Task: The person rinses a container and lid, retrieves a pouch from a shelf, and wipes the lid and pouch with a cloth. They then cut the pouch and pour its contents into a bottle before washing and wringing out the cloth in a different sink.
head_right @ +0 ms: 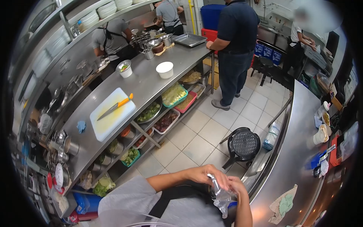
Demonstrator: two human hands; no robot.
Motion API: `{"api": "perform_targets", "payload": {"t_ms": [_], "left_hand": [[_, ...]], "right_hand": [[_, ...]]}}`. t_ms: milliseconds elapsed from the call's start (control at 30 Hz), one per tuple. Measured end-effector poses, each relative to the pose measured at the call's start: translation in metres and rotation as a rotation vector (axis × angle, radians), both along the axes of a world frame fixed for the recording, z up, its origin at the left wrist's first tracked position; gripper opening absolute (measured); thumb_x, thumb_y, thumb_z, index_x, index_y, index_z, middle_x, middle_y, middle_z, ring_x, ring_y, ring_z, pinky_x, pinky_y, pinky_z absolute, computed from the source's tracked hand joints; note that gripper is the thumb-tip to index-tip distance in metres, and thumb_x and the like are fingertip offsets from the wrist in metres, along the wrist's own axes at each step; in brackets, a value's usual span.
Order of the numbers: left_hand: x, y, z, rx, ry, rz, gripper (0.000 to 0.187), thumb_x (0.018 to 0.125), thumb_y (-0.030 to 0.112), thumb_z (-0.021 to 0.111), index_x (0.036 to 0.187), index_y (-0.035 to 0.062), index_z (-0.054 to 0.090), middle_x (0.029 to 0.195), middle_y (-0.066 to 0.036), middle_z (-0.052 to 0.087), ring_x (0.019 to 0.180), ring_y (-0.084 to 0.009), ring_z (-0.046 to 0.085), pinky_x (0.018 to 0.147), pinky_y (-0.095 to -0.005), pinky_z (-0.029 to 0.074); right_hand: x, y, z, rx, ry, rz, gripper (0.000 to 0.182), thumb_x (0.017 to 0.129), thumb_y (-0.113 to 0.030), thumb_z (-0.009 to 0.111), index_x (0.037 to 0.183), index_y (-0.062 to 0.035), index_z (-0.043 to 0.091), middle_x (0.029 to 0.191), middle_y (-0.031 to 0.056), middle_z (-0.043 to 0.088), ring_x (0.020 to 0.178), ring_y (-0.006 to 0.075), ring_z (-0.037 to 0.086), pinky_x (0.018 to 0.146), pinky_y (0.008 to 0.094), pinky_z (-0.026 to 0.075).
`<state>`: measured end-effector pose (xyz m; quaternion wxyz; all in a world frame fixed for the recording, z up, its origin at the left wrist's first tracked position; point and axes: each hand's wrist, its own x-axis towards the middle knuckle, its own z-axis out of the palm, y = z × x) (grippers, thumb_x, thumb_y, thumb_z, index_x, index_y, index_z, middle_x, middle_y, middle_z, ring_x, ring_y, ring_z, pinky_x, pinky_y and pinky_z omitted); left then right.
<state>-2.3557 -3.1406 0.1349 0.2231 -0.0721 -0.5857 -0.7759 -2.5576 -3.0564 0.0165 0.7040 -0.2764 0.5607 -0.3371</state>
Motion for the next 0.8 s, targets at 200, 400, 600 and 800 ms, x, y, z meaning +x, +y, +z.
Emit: {"api": "perform_targets", "payload": {"t_ms": [200, 400, 600, 800], "left_hand": [[-0.013, -0.066, -0.01, -0.007, 0.178, -0.156, 0.018, 0.074, 0.009, 0.064, 0.09, -0.0003, 0.062, 0.093, -0.016, 0.062, 0.093, -0.0306, 0.058, 0.087, -0.0417, 0.04], [-0.008, -0.114, -0.02, -0.079, 0.26, -0.05, 0.014, 0.075, 0.008, 0.064, 0.088, 0.0027, 0.062, 0.091, -0.014, 0.063, 0.093, -0.0302, 0.058, 0.091, -0.0449, 0.035], [0.002, -0.15, -0.028, 0.018, 0.31, -0.011, 0.012, 0.077, 0.01, 0.061, 0.087, 0.0036, 0.062, 0.092, -0.016, 0.063, 0.094, -0.0315, 0.058, 0.094, -0.0482, 0.031], [-0.003, -0.169, -0.022, -0.028, 0.239, 0.084, 0.011, 0.08, 0.005, 0.057, 0.089, 0.0018, 0.06, 0.094, -0.015, 0.063, 0.095, -0.0292, 0.057, 0.092, -0.044, 0.035]], "right_hand": [[-0.03, -0.043, -0.026, 0.093, 0.058, -0.101, 0.011, 0.07, -0.001, 0.066, 0.077, 0.0002, 0.059, 0.068, 0.0063, 0.059, 0.055, 0.0134, 0.057, 0.05, 0.0221, 0.047], [-0.04, -0.101, -0.01, 0.07, 0.222, -0.155, 0.014, 0.067, -0.002, 0.07, 0.076, -0.0006, 0.059, 0.068, 0.0053, 0.059, 0.056, 0.0128, 0.057, 0.052, 0.0234, 0.048], [-0.042, -0.138, 0.0, 0.117, 0.268, -0.066, 0.014, 0.069, -0.006, 0.071, 0.075, -0.0029, 0.059, 0.067, 0.0038, 0.059, 0.057, 0.0118, 0.055, 0.051, 0.0237, 0.046], [-0.024, -0.156, -0.013, 0.006, 0.026, -0.263, 0.031, 0.069, -0.002, 0.069, 0.093, -0.0055, 0.05, 0.071, 0.0053, 0.059, 0.056, 0.0124, 0.054, 0.049, 0.0223, 0.042]]}}
